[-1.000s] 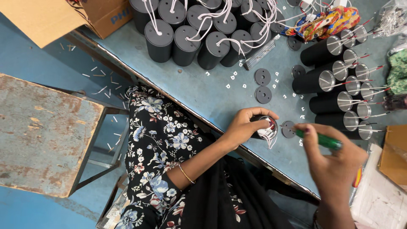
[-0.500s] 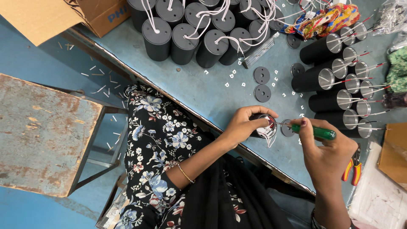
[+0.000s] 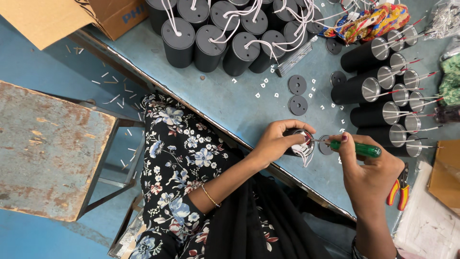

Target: The person sits at a factory workbench assembling lamp fixtures. They thread white wires through the open end of black cylindrical housings, connect the wires to a white driver component, place a metal end cap, and use a green screwdriver to tighten screws on the assembled unit, working on one unit at a time.

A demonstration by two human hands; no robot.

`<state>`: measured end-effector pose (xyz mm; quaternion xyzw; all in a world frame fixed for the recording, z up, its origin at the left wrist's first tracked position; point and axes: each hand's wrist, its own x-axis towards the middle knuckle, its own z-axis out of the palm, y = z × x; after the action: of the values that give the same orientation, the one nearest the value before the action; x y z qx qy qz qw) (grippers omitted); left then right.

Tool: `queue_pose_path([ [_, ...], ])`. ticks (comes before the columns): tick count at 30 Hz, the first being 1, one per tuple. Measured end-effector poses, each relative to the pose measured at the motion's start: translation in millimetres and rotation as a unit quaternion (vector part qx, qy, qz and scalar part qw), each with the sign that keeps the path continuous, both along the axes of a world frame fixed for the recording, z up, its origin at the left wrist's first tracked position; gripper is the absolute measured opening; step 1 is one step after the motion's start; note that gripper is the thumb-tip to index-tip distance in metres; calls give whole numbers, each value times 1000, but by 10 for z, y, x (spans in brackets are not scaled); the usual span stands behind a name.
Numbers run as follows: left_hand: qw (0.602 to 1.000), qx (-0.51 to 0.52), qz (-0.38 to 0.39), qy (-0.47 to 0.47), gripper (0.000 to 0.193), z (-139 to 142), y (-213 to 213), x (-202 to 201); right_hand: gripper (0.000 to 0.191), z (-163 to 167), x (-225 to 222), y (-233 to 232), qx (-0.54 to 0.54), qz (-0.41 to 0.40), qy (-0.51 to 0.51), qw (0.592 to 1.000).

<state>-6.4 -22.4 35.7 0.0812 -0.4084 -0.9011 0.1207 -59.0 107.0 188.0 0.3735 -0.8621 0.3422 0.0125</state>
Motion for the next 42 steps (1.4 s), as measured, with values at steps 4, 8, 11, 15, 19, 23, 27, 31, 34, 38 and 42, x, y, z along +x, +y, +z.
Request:
queue_pose_path([
  [4,1000,-4,0,0,27,-5,4,-7,17,-55,35,31,4,-1,16,1000],
  [8,1000,2,1,4,27,-16,14,-13,12,-112,72,41,23,2,66,998],
  [11,1000,2,-2,1,27,-34,12,-15,10,-125,94,26,28,3,51,998],
  [15,1000,-11,3,10,26,-58,16,-17,10,-83,73,13,42,5,39,998],
  [19,1000,-11,-9,14,24,-62,-18,-23,10,-22,9,98,31,15,11,999],
  [23,999,-21,19,28,27,17,-156,35,14,-48,-101,301,-116,32,-62,991],
  [27,935,-307,169,50,24,187,-326,394,11,-271,-306,516,-115,-15,-24,993],
  [31,852,-477,214,11,23,416,-303,746,17,-702,-389,788,0,-54,111,992],
  [34,830,-517,210,23,25,534,-256,777,20,-1034,-422,1013,30,-80,121,989],
  [38,854,-490,172,22,23,561,-292,562,20,-1324,-522,1240,40,-94,136,985],
  [42,884,-459,89,24,22,537,-403,351,19,-1408,-613,1313,64,-108,114,985],
])
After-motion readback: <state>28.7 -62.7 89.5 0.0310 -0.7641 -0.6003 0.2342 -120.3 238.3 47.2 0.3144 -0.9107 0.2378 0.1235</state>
